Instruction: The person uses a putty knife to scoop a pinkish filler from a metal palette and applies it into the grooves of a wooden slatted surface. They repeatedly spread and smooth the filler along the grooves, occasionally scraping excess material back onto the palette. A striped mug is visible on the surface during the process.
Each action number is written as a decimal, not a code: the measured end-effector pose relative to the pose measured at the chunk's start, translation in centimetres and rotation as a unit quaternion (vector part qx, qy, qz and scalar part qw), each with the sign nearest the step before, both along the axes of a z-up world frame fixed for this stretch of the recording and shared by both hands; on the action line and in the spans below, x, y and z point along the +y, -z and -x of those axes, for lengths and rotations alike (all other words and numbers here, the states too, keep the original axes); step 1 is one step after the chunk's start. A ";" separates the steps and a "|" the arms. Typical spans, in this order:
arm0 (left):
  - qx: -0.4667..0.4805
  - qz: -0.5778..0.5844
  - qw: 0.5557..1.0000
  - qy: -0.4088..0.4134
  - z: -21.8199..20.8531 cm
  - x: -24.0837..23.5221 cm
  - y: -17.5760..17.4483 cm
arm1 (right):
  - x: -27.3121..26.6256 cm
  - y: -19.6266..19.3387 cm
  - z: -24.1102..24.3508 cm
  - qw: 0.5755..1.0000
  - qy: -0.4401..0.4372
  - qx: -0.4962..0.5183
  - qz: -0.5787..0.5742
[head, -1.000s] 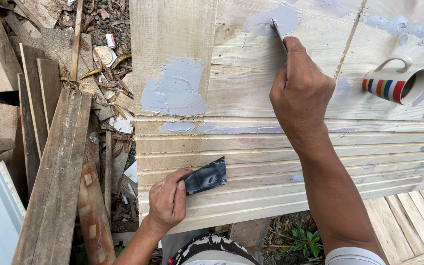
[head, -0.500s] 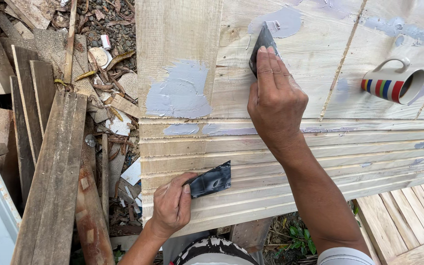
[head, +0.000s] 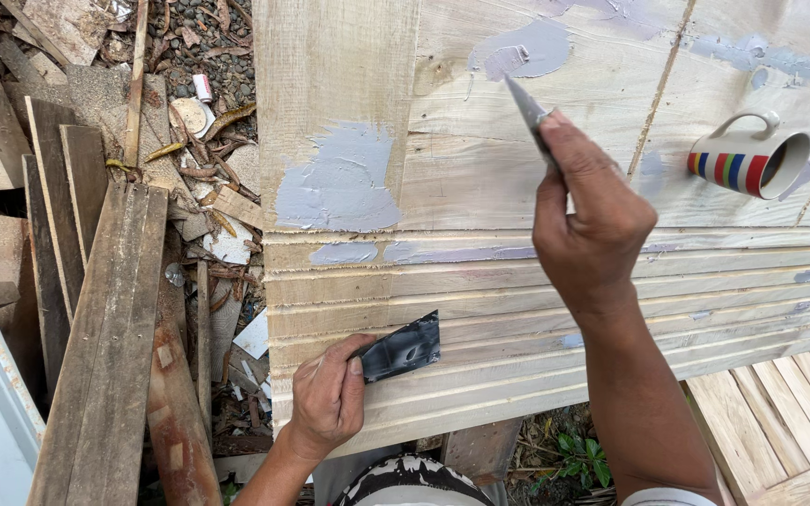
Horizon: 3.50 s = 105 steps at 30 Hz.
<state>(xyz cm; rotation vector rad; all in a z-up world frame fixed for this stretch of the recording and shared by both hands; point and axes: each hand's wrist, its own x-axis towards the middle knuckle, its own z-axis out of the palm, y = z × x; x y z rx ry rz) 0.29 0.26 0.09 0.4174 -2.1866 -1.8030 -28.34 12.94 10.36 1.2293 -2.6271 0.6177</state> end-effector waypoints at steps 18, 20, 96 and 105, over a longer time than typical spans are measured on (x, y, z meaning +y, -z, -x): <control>-0.024 0.042 0.998 -0.038 0.4 -0.3 -0.9 | 9.2 -4.6 -2.7 0.963 0.159 -0.211 0.061; -0.037 0.037 0.998 -0.046 0.7 -0.3 -1.0 | 8.4 -4.4 -2.8 0.979 0.108 -0.162 0.060; -0.272 -0.354 0.891 0.081 -7.8 7.6 -6.8 | 35.7 -1.4 -39.3 0.350 0.395 -0.400 0.749; -0.283 -0.288 0.891 0.207 -5.4 15.1 -11.7 | 33.8 -2.5 -40.9 0.482 0.326 -0.337 0.740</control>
